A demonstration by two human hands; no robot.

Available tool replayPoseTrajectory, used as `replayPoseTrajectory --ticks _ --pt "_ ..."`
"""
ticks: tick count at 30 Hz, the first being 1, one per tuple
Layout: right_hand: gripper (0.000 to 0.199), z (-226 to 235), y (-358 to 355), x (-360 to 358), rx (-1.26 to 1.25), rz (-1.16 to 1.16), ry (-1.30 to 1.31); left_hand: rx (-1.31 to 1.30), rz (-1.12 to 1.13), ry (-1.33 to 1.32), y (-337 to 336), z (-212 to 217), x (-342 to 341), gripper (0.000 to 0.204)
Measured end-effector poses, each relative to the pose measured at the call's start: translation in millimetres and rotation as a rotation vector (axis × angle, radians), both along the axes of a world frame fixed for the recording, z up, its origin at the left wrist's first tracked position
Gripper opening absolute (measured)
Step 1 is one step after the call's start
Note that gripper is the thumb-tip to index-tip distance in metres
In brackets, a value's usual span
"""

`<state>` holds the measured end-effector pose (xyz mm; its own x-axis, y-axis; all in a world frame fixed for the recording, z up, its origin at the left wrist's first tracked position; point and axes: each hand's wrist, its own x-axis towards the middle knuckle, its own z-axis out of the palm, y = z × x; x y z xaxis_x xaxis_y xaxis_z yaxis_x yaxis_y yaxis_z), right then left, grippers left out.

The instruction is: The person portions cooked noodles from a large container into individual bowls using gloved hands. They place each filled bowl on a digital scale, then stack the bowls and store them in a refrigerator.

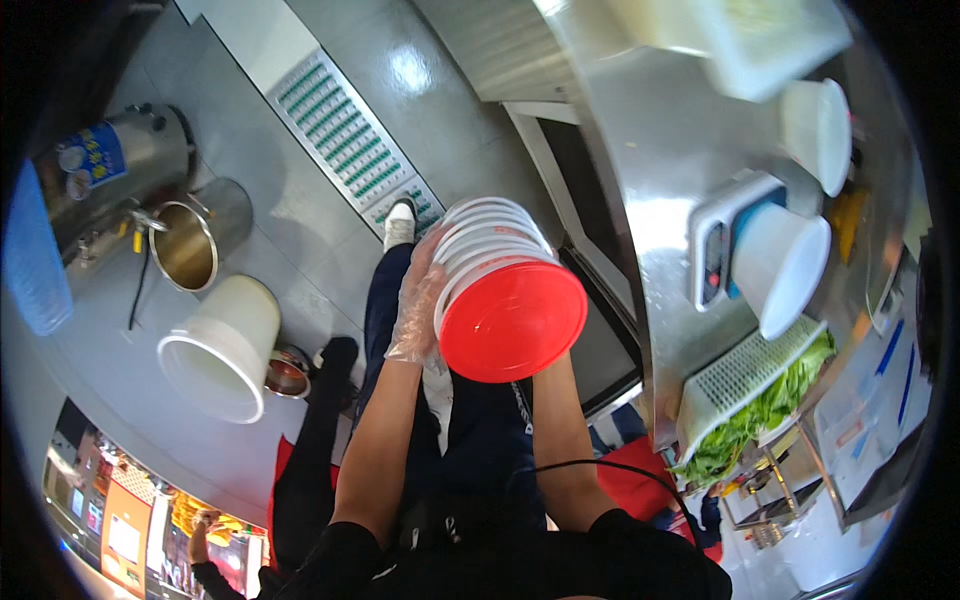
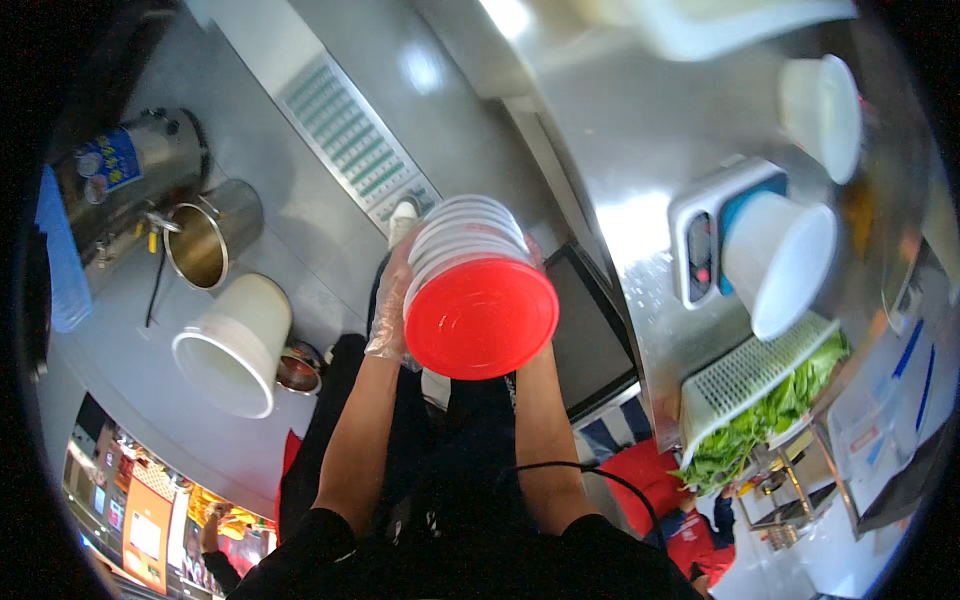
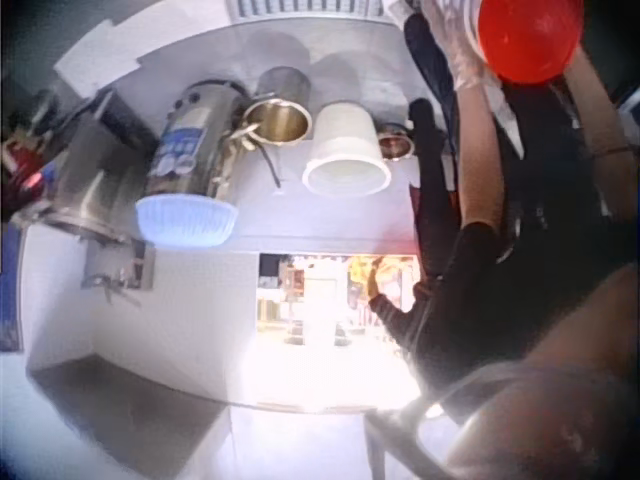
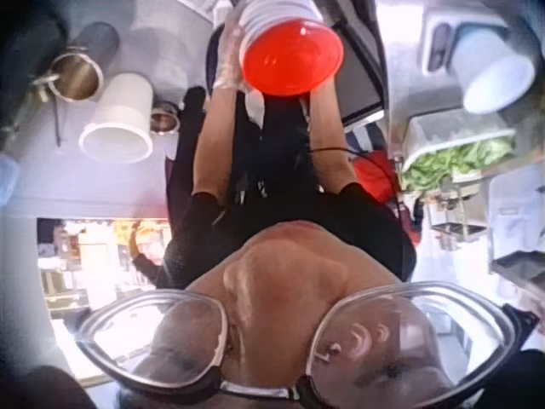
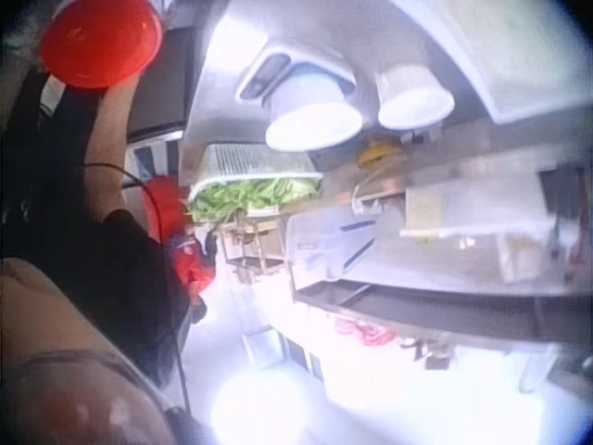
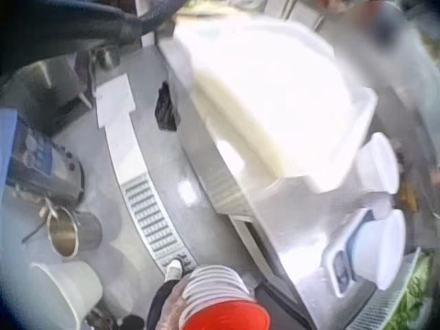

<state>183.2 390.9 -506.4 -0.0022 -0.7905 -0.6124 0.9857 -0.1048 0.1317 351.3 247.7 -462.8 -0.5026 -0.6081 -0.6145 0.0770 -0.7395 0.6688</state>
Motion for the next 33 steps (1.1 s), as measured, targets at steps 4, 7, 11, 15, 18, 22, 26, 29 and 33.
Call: replayPoseTrajectory --ticks 4,7,11,15,18,22,26,29,33 --pt "0.051 -76.0 18.3 -17.4 0.281 0.016 0.206 -0.005 -0.031 -0.015 8.0 -91.3 -32.2 0.071" --pt "0.052 -124.4 25.7 -42.2 0.414 0.007 0.336 -0.053 -0.052 -0.023 11.5 -136.3 -60.9 0.066" --pt "0.052 -182.1 27.8 -75.9 0.501 0.017 0.456 -0.045 -0.053 -0.06 28.3 -211.7 -98.1 0.059" --pt "0.052 -221.2 35.8 -115.3 0.559 0.013 0.554 -0.036 -0.081 -0.065 48.7 -265.6 -133.2 0.058" --pt "0.053 -243.4 39.2 -141.8 0.57 0.021 0.611 -0.108 -0.126 -0.095 54.8 -301.0 -165.1 0.061" --pt "0.053 -262.7 43.5 -170.8 0.602 0.012 0.664 -0.051 -0.084 -0.024 53.5 -316.2 -198.8 0.067" --pt "0.054 -272.8 48.6 -187.9 0.606 0.009 0.685 -0.135 -0.12 -0.104 62.8 -334.7 -223.0 0.071" --pt "0.054 -276.5 53.4 -202.3 0.628 -0.004 0.717 -0.111 -0.125 -0.111 62.1 -339.3 -243.2 0.073" --pt "0.054 -278.7 59.9 -216.3 0.653 -0.034 0.749 -0.055 -0.116 -0.066 60.3 -336.7 -254.9 0.076"
